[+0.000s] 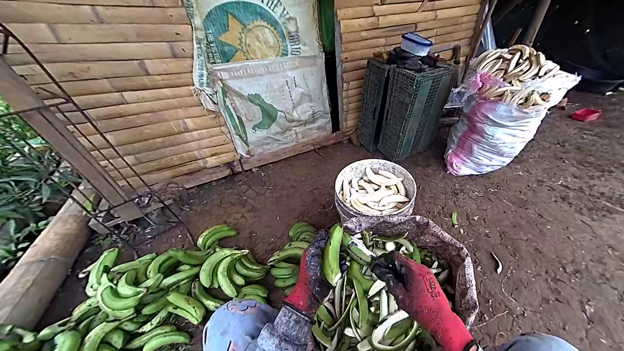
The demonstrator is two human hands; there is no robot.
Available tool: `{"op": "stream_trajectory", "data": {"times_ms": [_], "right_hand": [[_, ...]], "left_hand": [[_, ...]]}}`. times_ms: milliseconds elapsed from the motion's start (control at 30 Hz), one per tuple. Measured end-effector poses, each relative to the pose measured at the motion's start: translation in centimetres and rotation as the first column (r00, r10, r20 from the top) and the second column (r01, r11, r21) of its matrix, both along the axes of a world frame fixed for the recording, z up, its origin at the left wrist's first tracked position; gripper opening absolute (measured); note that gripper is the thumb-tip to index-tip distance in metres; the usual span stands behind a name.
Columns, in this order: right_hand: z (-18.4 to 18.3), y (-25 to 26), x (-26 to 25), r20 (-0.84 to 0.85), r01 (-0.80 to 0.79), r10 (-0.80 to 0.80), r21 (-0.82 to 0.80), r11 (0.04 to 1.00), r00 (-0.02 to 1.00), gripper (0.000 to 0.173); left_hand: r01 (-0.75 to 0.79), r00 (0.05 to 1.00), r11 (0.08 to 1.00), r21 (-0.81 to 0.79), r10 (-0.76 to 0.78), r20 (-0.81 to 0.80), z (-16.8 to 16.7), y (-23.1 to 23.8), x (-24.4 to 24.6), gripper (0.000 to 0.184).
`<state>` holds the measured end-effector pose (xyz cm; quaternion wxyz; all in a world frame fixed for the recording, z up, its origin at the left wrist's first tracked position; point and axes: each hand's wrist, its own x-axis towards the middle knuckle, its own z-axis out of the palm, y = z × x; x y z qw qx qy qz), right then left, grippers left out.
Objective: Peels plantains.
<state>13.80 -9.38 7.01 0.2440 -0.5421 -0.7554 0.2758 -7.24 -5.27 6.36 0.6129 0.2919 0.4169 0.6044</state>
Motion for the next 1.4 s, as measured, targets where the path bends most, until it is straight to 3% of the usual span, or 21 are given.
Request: {"op": "stream_trajectory", "data": {"times_ms": [67,133,200,267,300,367,467,533,600,700,733,833,933,1033,1100,1200,1300,1367,1400], "right_hand": [[-0.5,-0.3,-0.6,0.026,-0.090,0.088,0.086,0.992,0.996,0.037],[-2.0,-0.3,-1.3,0.107,-0.121,0.111,0.092,0.988,0.988,0.041],[-2.9,1.0,-1.3,0.149,-0.025,0.008,0.111,0.993,0.989,0.046],[-2.7,2.7,-0.9,0.159,0.152,-0.164,0.082,0.985,0.974,0.048],[-2.3,3.6,-0.5,0.158,0.243,-0.248,0.051,0.969,0.956,0.048],[-1.9,4.5,0.5,0.083,0.339,-0.342,0.044,0.940,0.936,0.048],[-2.6,1.7,-0.2,-0.076,0.152,-0.138,0.220,0.964,0.987,0.043],[-3.3,0.0,-1.5,0.006,-0.025,0.024,0.218,0.976,1.000,0.039],[-3.4,0.6,-1.5,0.056,0.028,-0.038,0.183,0.983,0.998,0.041],[-1.6,3.4,0.5,0.128,0.274,-0.285,0.096,0.957,0.950,0.046],[-1.2,3.8,0.9,0.107,0.306,-0.316,0.097,0.947,0.943,0.048],[-2.5,1.2,-0.5,-0.039,0.213,-0.210,0.246,0.945,0.977,0.043],[-3.4,-1.8,-2.8,0.047,0.040,-0.053,0.239,0.970,0.998,0.039],[-2.9,-0.7,-2.8,0.116,0.117,-0.134,0.144,0.983,0.984,0.042],[-2.5,0.1,-2.5,0.135,0.177,-0.191,0.108,0.978,0.972,0.046],[-2.9,0.2,-2.5,0.130,0.191,-0.210,0.146,0.971,0.969,0.048],[-3.1,1.4,-1.8,0.108,0.226,-0.238,0.115,0.967,0.965,0.044],[-2.3,3.0,-0.4,0.137,0.297,-0.295,0.008,0.955,0.946,0.040],[-2.1,3.5,0.2,0.140,0.319,-0.313,-0.023,0.947,0.939,0.039]], "left_hand": [[-0.003,0.996,0.995,0.096,0.011,-0.087,-1.6,0.2,0.3,0.038],[0.040,0.945,0.986,0.160,0.015,-0.328,-1.8,-0.5,1.0,0.035],[0.051,0.887,0.990,0.133,0.016,-0.462,-1.6,-1.4,2.2,0.035],[0.091,0.847,0.990,0.111,-0.019,-0.531,-3.9,-1.6,2.3,0.040],[0.118,0.843,0.987,0.112,-0.040,-0.537,-4.4,-1.5,2.3,0.043],[0.064,0.903,0.998,0.013,-0.052,-0.427,-1.7,-2.2,2.9,0.038],[0.027,0.990,1.000,0.013,-0.025,-0.141,-1.1,-0.7,2.2,0.039],[0.079,0.997,0.994,0.070,-0.077,-0.018,-1.7,-0.1,1.5,0.041],[0.136,0.985,0.989,0.051,-0.130,-0.109,-1.3,-1.0,1.7,0.037],[0.235,0.892,0.971,-0.032,-0.229,-0.390,-1.8,-2.7,1.8,0.041],[0.191,0.906,0.981,-0.030,-0.188,-0.380,-2.2,-2.3,2.0,0.042],[0.015,0.954,1.000,0.018,-0.009,-0.300,-2.6,-0.8,1.8,0.039],[0.002,0.978,0.993,0.116,0.023,-0.209,-3.8,0.4,1.2,0.038],[0.038,0.933,0.991,0.125,0.009,-0.359,-2.5,-0.9,1.9,0.039],[0.008,0.806,0.990,0.139,0.076,-0.586,-1.3,-1.7,2.5,0.040],[-0.004,0.750,0.980,0.201,0.136,-0.648,-3.0,-1.3,2.5,0.044],[0.199,0.750,0.961,0.193,-0.023,-0.661,-5.6,-1.1,1.7,0.045],[0.357,0.708,0.928,0.110,-0.191,-0.680,-2.6,-2.9,2.1,0.041],[0.337,0.748,0.936,0.101,-0.200,-0.633,-1.9,-3.3,2.4,0.040]]}}
